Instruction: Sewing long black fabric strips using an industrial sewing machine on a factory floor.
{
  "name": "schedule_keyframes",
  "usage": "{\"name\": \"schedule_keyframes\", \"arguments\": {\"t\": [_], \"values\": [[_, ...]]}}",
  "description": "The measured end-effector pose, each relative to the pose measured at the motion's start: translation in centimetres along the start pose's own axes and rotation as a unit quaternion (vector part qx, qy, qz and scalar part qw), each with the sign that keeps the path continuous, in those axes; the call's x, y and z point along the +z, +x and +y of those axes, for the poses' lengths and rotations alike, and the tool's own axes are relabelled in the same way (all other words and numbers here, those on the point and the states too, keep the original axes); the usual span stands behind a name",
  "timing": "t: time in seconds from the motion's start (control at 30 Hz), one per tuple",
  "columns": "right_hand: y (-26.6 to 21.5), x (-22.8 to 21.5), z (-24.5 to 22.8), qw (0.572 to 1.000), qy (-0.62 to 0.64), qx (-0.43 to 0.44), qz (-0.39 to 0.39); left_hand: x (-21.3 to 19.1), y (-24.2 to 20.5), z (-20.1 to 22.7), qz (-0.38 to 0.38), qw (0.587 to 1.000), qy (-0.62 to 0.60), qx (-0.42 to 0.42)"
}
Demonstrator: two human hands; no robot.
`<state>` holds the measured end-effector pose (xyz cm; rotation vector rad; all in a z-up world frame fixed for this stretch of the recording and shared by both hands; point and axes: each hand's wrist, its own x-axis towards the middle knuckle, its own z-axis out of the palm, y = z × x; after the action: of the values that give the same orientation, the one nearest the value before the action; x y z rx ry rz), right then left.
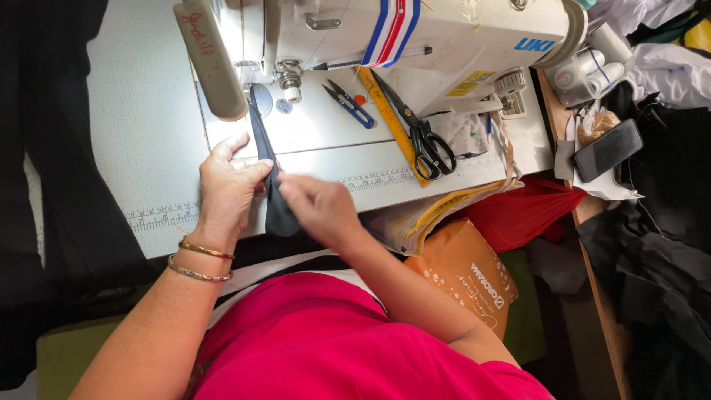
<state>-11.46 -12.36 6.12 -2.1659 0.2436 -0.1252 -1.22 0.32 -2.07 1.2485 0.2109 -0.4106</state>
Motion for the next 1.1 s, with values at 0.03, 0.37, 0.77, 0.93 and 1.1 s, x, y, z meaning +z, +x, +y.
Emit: {"name": "schedule_keyframes", "arguments": {"t": [0.03, 0.37, 0.77, 0.93, 1.1], "values": [[1.6, 0.2, 0.6, 1.000, 0.000, 0.001, -0.001, -0.1, -0.5, 0.4, 0.001, 1.000, 0.000, -0.001], [7.7, 6.4, 7.0, 0.953, 0.276, 0.121, -0.035, 0.3, -5.7, 3.4, 0.013, 0.988, 0.150, 0.010], [5.3, 2.9, -2.0, 0.970, 0.172, 0.166, -0.038, -0.3, 1.1, 9.1, 0.009, 0.817, 0.525, 0.240], [6.2, 2.8, -0.8, 0.976, 0.125, 0.164, -0.073, -0.6, 2.1, 6.8, -0.015, 0.760, 0.562, 0.325], [6.2, 2.5, -1.5, 0.987, 0.021, 0.138, -0.081, -1.5, 0.4, 5.7, -0.063, 0.549, 0.590, 0.589]]}}
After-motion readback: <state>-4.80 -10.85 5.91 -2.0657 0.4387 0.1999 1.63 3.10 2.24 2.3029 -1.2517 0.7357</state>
